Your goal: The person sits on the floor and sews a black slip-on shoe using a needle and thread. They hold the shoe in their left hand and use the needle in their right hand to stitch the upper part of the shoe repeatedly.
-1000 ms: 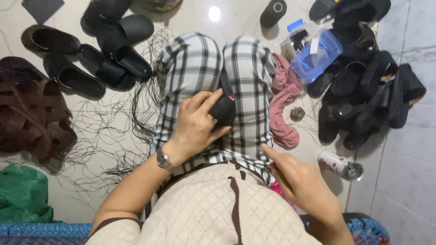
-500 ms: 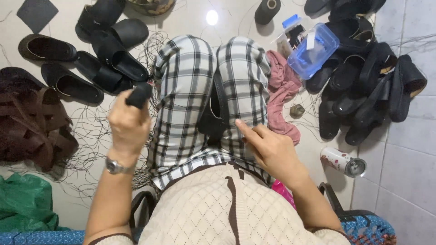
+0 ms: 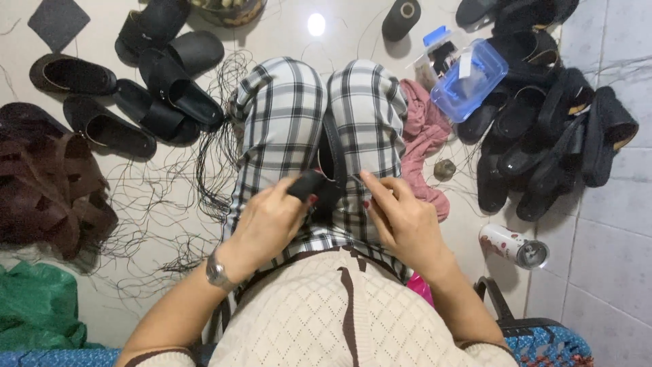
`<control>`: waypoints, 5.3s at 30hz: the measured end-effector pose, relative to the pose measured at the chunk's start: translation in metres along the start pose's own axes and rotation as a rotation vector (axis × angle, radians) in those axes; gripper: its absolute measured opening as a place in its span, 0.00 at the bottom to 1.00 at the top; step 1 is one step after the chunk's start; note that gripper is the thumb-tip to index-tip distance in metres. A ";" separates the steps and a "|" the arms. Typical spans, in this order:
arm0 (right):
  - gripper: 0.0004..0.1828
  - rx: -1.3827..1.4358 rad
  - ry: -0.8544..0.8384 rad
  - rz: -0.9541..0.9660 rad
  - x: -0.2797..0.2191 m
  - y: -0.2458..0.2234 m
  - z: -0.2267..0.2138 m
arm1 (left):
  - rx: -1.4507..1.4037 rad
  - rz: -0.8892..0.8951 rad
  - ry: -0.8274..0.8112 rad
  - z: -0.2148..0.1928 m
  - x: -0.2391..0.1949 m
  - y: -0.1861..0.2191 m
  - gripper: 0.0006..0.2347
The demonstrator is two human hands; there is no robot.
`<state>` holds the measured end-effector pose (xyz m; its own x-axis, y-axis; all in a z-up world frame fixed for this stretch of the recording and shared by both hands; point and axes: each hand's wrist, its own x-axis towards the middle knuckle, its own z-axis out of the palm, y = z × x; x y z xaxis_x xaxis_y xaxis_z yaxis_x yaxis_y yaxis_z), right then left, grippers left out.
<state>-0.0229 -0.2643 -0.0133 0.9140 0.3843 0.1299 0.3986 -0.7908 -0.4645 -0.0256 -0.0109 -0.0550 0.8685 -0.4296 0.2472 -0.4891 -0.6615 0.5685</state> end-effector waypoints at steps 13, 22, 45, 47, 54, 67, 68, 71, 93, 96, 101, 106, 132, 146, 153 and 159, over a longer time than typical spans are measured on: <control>0.25 -0.057 -0.082 -0.066 -0.002 0.001 -0.002 | -1.699 -0.588 0.043 0.009 0.009 -0.020 0.09; 0.25 -0.091 -0.103 -0.162 0.006 -0.004 -0.006 | -0.029 -0.591 -0.064 -0.090 0.029 -0.064 0.14; 0.35 -0.250 -0.273 -0.008 0.013 -0.039 -0.014 | 0.186 0.469 -0.034 -0.040 0.128 -0.045 0.13; 0.30 -0.142 -0.200 -0.033 0.016 -0.038 -0.012 | 0.181 0.466 -0.036 -0.041 0.130 -0.046 0.13; 0.38 0.008 -0.362 0.009 0.000 -0.007 -0.015 | 0.164 0.465 -0.044 -0.043 0.130 -0.042 0.15; 0.18 0.198 0.049 0.055 0.010 -0.031 0.027 | 0.165 0.435 -0.015 -0.043 0.131 -0.043 0.11; 0.18 0.162 0.032 0.034 0.009 -0.032 0.027 | 0.168 0.412 -0.026 -0.041 0.129 -0.043 0.11; 0.13 0.211 0.026 0.049 0.017 -0.031 0.029 | 0.187 0.435 -0.033 -0.043 0.132 -0.042 0.11; 0.13 0.358 0.094 0.189 -0.008 -0.021 0.066 | -1.027 -0.584 -0.436 -0.068 0.067 0.001 0.10; 0.13 0.404 0.132 0.182 -0.008 -0.022 0.072 | -0.612 -0.596 -0.419 -0.074 0.078 0.003 0.09; 0.13 0.430 0.132 0.186 -0.008 -0.023 0.078 | -0.394 -0.606 -0.472 -0.065 0.086 -0.004 0.09; 0.13 0.348 0.108 0.175 -0.009 -0.023 0.074 | -0.347 -0.576 -0.743 -0.082 0.105 0.000 0.09; 0.14 0.165 -0.022 0.080 -0.009 -0.016 0.033 | -0.280 -0.631 -0.737 -0.077 0.102 0.012 0.10; 0.14 0.567 -0.008 0.149 -0.031 0.029 0.013 | -0.247 -0.219 -0.092 -0.053 0.039 0.005 0.05; 0.03 0.828 0.003 0.027 -0.003 0.033 0.053 | -0.332 -0.222 -0.055 -0.048 0.043 0.012 0.03; 0.05 1.052 -0.404 -0.181 0.024 0.037 -0.012 | -0.357 -0.269 -0.163 -0.050 0.041 0.016 0.05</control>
<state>0.0145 -0.2907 -0.0169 0.6825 0.7278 0.0669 0.0869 0.0101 -0.9962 0.0057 -0.0086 0.0037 0.9228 -0.3813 -0.0561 -0.1651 -0.5224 0.8366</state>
